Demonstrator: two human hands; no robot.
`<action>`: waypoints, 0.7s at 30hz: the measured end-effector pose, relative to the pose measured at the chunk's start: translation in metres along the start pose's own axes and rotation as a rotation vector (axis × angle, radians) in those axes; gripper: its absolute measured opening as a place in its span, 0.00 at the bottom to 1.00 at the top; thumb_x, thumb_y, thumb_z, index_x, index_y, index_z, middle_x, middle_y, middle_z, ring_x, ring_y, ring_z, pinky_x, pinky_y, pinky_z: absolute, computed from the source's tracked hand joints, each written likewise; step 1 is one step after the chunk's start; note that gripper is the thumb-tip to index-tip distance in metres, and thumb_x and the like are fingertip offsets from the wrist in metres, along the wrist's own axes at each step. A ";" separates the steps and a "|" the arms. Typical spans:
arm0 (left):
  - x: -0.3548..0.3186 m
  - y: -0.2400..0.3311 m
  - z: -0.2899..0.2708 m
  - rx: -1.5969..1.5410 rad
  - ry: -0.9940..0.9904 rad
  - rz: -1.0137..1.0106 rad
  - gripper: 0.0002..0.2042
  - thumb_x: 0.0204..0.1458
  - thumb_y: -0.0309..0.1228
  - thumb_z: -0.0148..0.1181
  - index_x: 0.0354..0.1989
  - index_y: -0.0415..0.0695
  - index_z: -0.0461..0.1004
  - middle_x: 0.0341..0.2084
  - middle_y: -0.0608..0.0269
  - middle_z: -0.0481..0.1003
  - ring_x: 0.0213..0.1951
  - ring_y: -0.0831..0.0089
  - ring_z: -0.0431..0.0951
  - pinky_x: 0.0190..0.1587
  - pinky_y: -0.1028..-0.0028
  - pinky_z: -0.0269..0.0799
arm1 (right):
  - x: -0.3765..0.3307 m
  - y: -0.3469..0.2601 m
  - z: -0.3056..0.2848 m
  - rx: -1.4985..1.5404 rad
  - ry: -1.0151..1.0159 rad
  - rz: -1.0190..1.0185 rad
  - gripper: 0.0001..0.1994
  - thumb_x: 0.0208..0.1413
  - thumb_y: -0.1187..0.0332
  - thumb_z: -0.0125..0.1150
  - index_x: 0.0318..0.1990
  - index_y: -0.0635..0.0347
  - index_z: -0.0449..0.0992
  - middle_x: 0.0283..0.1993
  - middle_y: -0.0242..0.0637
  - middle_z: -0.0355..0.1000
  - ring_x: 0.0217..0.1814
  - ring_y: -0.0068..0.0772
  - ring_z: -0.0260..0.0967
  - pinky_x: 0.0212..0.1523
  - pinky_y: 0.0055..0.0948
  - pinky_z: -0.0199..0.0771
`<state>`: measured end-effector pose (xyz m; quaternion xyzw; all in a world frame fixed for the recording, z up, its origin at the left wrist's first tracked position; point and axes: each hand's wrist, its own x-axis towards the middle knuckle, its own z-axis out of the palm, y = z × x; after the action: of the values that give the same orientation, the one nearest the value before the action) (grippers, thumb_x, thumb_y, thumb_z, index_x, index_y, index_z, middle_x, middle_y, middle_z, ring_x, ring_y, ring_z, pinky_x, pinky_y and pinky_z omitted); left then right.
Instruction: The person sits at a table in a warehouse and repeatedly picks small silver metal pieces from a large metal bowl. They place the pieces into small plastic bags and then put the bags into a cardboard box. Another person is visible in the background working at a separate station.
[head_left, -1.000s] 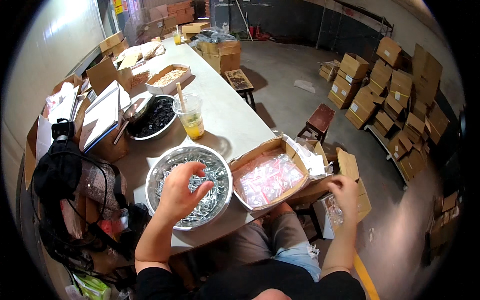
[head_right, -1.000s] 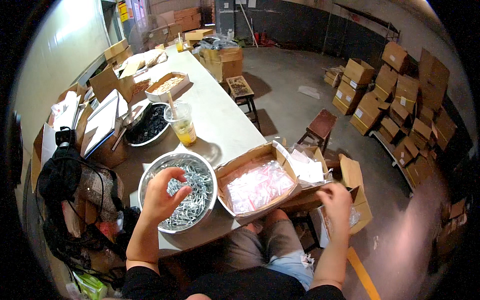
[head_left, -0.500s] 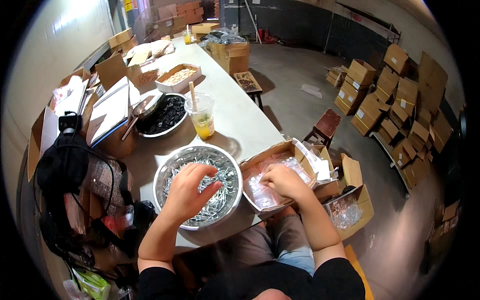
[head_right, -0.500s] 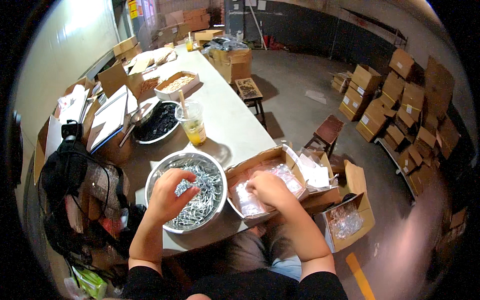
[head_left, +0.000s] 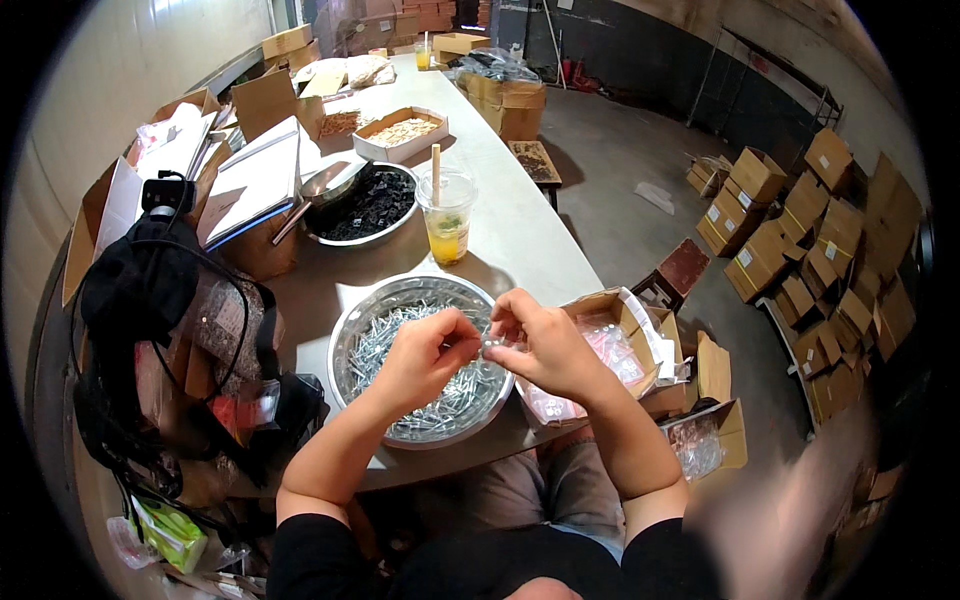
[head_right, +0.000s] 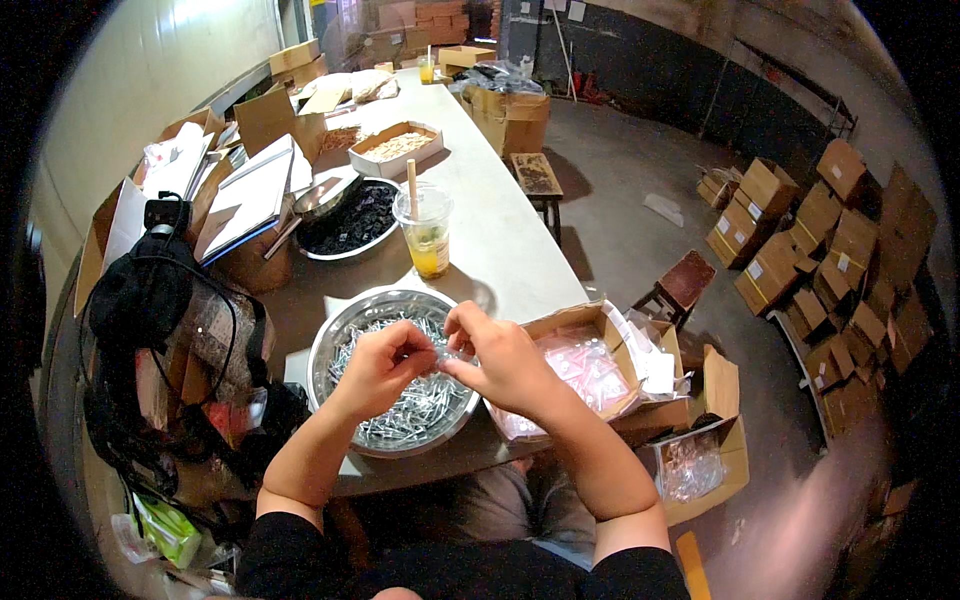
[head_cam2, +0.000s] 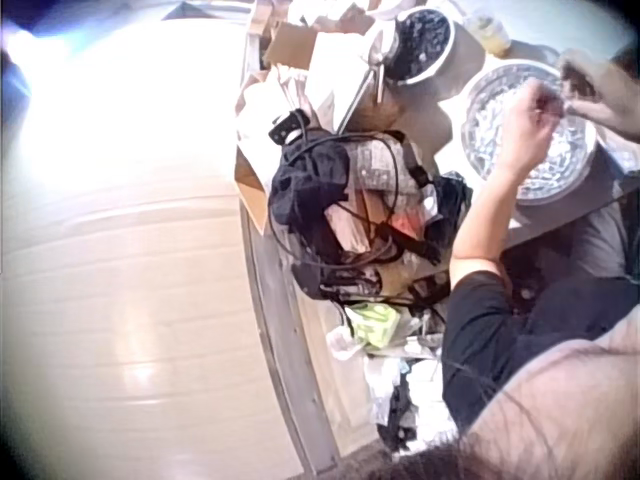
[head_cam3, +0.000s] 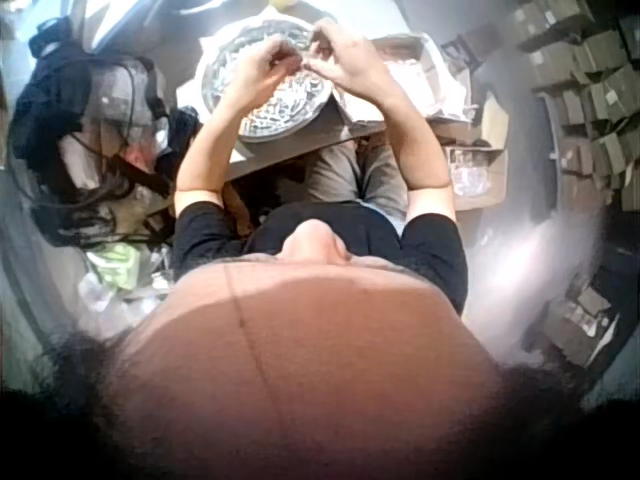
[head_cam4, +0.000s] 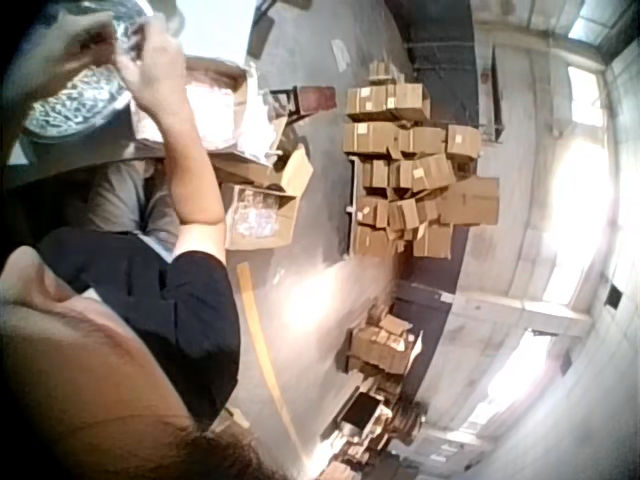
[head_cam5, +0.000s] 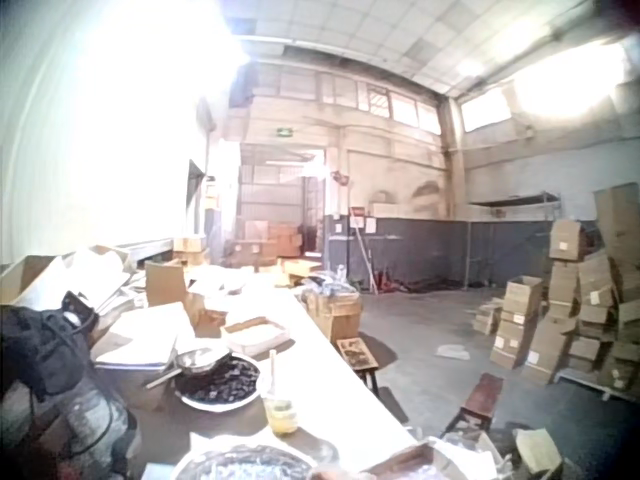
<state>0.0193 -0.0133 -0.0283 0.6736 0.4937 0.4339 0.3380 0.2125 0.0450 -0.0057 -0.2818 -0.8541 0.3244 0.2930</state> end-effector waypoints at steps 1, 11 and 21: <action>0.000 -0.004 0.002 -0.077 0.016 -0.031 0.03 0.55 0.21 0.58 0.34 0.35 0.71 0.28 0.60 0.77 0.32 0.79 0.78 0.35 0.78 0.75 | 0.000 0.006 0.000 -0.020 -0.008 -0.056 0.23 0.44 0.72 0.69 0.47 0.62 0.65 0.34 0.38 0.75 0.34 0.29 0.74 0.36 0.27 0.73; 0.002 -0.012 -0.003 -0.374 0.254 -0.001 0.03 0.57 0.22 0.55 0.37 0.35 0.71 0.27 0.63 0.76 0.31 0.80 0.77 0.33 0.81 0.73 | -0.021 0.044 -0.017 -0.081 -0.115 0.247 0.19 0.42 0.74 0.68 0.43 0.63 0.70 0.33 0.41 0.76 0.34 0.32 0.75 0.37 0.29 0.74; -0.005 0.004 -0.027 -0.172 0.388 0.031 0.06 0.57 0.26 0.59 0.31 0.36 0.72 0.23 0.68 0.74 0.26 0.85 0.72 0.29 0.85 0.68 | 0.010 0.024 0.033 -0.363 -0.313 -0.083 0.18 0.45 0.71 0.66 0.47 0.57 0.75 0.46 0.45 0.72 0.50 0.46 0.71 0.51 0.41 0.71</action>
<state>-0.0048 -0.0183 -0.0155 0.5537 0.5002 0.6010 0.2862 0.1905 0.0536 -0.0403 -0.2407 -0.9442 0.1931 0.1149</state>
